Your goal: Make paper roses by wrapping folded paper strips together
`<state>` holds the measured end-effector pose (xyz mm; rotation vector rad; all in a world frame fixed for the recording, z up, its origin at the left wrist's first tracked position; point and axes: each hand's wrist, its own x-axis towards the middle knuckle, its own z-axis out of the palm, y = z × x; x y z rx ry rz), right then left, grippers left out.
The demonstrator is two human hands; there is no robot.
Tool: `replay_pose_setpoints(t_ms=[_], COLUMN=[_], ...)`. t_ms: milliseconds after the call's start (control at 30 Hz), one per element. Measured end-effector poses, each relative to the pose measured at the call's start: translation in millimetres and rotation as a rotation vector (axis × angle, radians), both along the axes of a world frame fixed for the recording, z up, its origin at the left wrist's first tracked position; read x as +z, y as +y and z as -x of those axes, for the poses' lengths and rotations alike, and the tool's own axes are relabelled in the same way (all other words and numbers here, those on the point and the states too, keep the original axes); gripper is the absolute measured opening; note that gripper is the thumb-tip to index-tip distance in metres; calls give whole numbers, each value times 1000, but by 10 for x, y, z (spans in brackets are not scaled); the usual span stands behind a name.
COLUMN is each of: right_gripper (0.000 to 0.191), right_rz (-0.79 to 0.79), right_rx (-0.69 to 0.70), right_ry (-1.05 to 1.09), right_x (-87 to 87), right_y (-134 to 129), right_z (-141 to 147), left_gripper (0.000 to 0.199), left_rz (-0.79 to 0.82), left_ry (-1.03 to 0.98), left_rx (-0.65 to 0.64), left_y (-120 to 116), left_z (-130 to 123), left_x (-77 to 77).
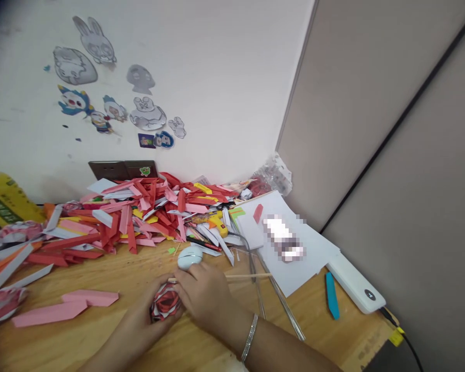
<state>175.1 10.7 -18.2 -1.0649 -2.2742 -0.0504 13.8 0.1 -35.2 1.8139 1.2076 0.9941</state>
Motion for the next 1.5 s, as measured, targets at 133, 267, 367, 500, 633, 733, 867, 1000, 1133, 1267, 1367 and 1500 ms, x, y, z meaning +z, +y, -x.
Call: replay_pose_setpoints(t_ms=[133,267,367,500,633,733,867,1000,1133,1267,1367,1500], right_gripper=[28,25,24,26,25,26,30,29,26,22,16,24], right_rz=[11,22,8,-9,-4,12,12,16,1,92,248,394], right_rx=[16,-3,10,45,39,47,55,62,62,56,84,156], right_ry=[-20,-44,-36,-52,-73,-73,-82,-93,-81,51,178,311], right_x=[10,40,53,51,63,89,125,124,100,133,198,277], right_y=[-2,-14,-10,7,10,5,2,8,19,10,-10,-25], right_z=[-12,-20,-37,-64,-76,-83,-96,-105,-117,-128,-121,-108], left_gripper=[42,39,38,40,41,40,42,43,38,39,41,38], left_rz=[-18,-17,-17,-5,-29,-33,-15,1,5,-2,-49,-122], left_ry=[27,58,69,86,95,85,76,52,53,30,8,27], left_rx=[14,-8,-17,-31,-43,-36,-35,-39,-43,-28,-27,-47], left_y=[3,-5,-12,-12,-5,-3,-1,-6,-20,-27,-42,-70], left_z=[9,3,-1,12,22,21,19,19,16,18,32,49], left_x=[-9,21,32,-9,-65,-83,-89,-83,-60,-72,-116,-140])
